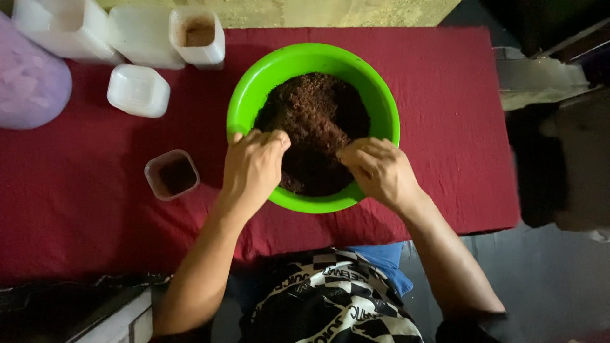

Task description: The person mixes a dark brown granular substance in a green bowl using two spoons. They then transfer some of the mixture into a small clear container.

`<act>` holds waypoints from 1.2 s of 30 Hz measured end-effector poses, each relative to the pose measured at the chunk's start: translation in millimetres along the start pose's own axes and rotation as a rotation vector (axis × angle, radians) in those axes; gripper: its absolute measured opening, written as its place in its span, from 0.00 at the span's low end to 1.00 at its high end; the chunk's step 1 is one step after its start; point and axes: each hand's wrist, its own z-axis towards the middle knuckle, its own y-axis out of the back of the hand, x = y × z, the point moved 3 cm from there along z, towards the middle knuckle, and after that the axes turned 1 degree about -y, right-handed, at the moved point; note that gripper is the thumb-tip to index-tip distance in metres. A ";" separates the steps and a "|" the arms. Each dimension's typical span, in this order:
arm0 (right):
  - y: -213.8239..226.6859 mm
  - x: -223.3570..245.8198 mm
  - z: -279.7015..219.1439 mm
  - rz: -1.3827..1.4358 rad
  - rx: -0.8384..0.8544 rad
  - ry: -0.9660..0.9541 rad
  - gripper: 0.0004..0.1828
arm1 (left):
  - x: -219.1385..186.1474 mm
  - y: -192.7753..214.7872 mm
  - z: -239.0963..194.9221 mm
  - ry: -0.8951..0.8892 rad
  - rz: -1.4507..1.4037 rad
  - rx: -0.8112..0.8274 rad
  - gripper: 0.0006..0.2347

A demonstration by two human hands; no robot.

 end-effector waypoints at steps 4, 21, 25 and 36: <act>-1.9 -5.3 14.1 0.043 -0.053 0.065 0.05 | 3.2 -1.7 19.5 0.032 0.079 0.018 0.07; 9.3 -9.3 -11.5 -0.243 0.301 -0.537 0.09 | 3.4 21.7 -0.9 0.140 0.015 0.142 0.13; 0.2 -19.7 7.5 -0.037 0.182 -0.655 0.07 | -2.0 8.8 5.4 0.204 -0.249 0.091 0.12; 11.9 -49.2 32.0 0.614 -0.063 -0.706 0.15 | 22.9 29.2 43.5 -0.024 0.104 -0.301 0.06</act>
